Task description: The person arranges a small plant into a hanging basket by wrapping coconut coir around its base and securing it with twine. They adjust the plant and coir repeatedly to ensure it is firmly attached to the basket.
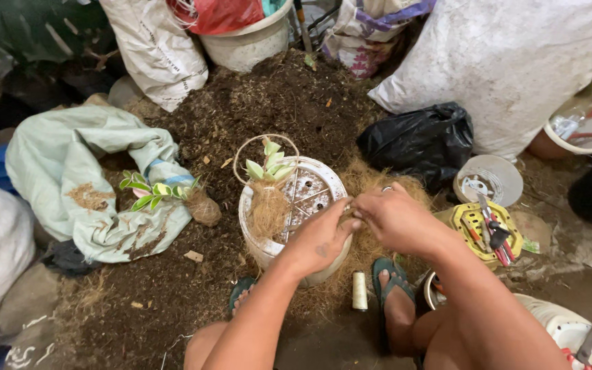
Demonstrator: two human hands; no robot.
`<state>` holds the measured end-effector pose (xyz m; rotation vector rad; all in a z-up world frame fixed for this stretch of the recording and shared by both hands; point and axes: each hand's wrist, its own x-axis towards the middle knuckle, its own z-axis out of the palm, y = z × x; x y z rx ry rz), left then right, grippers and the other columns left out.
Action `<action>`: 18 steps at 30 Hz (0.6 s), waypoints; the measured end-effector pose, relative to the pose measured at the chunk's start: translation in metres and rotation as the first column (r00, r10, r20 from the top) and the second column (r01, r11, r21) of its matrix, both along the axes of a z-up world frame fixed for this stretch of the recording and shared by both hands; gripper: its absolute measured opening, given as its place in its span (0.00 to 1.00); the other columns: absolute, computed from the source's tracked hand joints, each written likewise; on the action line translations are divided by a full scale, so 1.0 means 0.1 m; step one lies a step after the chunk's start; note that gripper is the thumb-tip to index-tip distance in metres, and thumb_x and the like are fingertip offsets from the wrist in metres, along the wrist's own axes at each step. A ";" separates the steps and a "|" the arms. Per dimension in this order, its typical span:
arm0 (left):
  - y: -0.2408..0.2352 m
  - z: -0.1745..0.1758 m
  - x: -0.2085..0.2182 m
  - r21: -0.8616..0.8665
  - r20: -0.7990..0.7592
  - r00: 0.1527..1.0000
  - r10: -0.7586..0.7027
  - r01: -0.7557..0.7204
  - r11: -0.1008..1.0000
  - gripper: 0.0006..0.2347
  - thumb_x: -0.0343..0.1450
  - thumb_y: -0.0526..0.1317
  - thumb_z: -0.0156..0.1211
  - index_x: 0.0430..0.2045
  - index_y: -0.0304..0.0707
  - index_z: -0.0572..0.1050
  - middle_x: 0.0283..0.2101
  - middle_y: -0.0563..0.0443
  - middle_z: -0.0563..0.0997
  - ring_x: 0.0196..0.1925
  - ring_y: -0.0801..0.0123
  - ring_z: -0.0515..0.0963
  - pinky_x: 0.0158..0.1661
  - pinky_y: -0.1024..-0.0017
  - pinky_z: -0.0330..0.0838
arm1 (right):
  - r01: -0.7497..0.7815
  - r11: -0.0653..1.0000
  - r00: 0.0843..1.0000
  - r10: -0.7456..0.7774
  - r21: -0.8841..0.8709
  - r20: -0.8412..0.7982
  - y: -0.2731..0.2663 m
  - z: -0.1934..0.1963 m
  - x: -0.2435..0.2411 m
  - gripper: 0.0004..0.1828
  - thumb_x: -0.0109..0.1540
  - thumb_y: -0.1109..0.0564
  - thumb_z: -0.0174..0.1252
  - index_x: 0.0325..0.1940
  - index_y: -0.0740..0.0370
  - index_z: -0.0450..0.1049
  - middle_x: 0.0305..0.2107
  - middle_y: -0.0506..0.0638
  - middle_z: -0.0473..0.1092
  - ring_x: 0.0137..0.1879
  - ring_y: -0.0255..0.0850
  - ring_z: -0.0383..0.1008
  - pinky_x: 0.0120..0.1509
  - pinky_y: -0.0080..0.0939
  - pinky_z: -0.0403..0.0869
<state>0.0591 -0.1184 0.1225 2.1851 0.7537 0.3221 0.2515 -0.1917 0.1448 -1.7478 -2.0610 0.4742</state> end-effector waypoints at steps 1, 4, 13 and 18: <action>-0.03 0.02 0.02 -0.176 -0.068 0.997 0.031 -0.043 0.984 0.18 0.78 0.50 0.41 0.53 0.40 0.72 0.51 0.38 0.82 0.52 0.49 0.81 0.53 0.54 0.73 | -0.002 1.000 1.000 0.002 -0.010 -0.008 0.00 0.01 0.00 0.06 0.57 0.59 0.58 0.38 0.56 0.76 0.33 0.50 0.76 0.45 0.51 0.75 0.54 0.52 0.65; -0.08 0.11 0.05 -0.131 -0.298 0.955 -0.009 -0.032 0.991 0.16 0.80 0.49 0.39 0.43 0.35 0.70 0.40 0.39 0.83 0.41 0.51 0.82 0.45 0.53 0.74 | -0.027 0.999 0.997 0.029 0.037 -0.067 0.00 0.03 0.04 0.06 0.57 0.62 0.57 0.37 0.56 0.76 0.31 0.49 0.77 0.42 0.52 0.76 0.51 0.53 0.66; -0.03 0.20 -0.08 -0.085 -0.319 0.948 0.012 -0.041 0.996 0.21 0.80 0.55 0.41 0.43 0.37 0.75 0.41 0.37 0.84 0.43 0.49 0.82 0.47 0.54 0.75 | 0.164 0.985 0.979 -0.157 0.045 -0.129 -0.02 0.07 0.38 0.02 0.61 0.63 0.58 0.35 0.64 0.75 0.27 0.62 0.72 0.32 0.61 0.71 0.34 0.54 0.71; -0.03 0.23 -0.08 0.061 -0.100 0.994 0.045 -0.039 0.997 0.37 0.72 0.56 0.58 0.69 0.32 0.52 0.69 0.31 0.60 0.70 0.45 0.60 0.64 0.49 0.56 | 0.042 0.998 0.998 -0.039 0.052 -0.053 -0.05 0.03 0.24 0.02 0.56 0.63 0.57 0.33 0.62 0.75 0.27 0.59 0.75 0.35 0.59 0.75 0.38 0.55 0.72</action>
